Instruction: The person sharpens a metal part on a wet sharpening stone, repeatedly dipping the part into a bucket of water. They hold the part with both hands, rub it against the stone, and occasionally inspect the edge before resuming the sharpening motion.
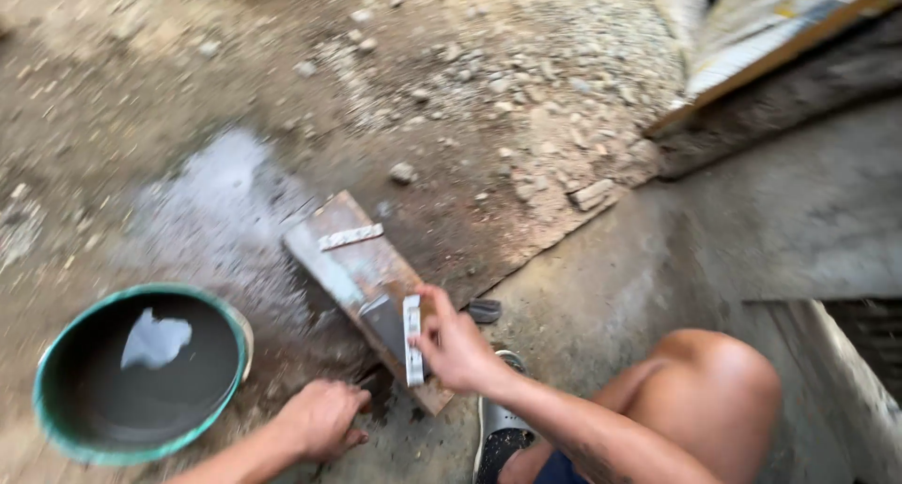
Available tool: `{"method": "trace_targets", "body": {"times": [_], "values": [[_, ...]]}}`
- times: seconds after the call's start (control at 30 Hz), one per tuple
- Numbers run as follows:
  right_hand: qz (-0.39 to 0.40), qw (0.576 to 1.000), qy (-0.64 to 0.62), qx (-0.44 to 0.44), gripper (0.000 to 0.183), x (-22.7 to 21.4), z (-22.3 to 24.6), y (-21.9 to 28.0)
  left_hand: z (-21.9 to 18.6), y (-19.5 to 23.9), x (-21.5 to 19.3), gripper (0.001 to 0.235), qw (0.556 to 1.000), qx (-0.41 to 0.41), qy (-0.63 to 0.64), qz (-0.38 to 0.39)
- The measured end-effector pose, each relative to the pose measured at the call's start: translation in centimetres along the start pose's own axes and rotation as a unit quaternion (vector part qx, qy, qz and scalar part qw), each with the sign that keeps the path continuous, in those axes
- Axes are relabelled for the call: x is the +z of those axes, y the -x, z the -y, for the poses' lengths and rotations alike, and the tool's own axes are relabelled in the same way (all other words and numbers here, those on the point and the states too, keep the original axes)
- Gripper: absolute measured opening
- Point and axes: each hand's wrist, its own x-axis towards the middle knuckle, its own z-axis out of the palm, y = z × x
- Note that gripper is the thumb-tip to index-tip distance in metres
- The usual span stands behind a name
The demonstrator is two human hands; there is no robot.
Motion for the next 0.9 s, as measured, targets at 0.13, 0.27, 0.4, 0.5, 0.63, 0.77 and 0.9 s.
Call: {"method": "trace_targets", "body": {"times": [0.13,0.27,0.4,0.5,0.63,0.77,0.9], "values": [[0.028,0.998,-0.026,-0.055,0.061,-7.8,6.2,7.3,-0.9,-2.0,-0.1,0.059,0.974,-0.068,0.12,-0.18],[0.036,0.994,-0.078,-0.074,0.061,-12.4,7.8,10.2,-0.7,-5.9,-0.1,0.125,0.917,-0.07,0.082,-0.383],[0.027,0.96,-0.278,-0.034,0.064,-12.4,6.5,11.4,-2.8,-8.6,0.9,0.162,0.92,-0.202,0.004,-0.336],[-0.08,0.908,-0.41,-0.013,0.079,-10.8,2.6,14.1,-7.8,-7.3,-4.8,0.158,0.952,-0.221,0.039,-0.21],[0.023,0.912,-0.409,0.029,0.086,-15.1,-3.7,14.0,-7.3,-8.7,-3.6,0.147,0.946,-0.239,0.022,-0.217],[-0.063,0.929,-0.361,-0.058,0.086,-13.9,-12.5,10.9,-6.1,-7.1,-3.2,0.145,0.943,-0.229,0.024,-0.239],[-0.066,0.928,-0.365,-0.041,0.08,-16.6,-21.7,3.0,-8.2,-2.6,-7.3,0.145,0.942,-0.259,0.092,-0.192]]}}
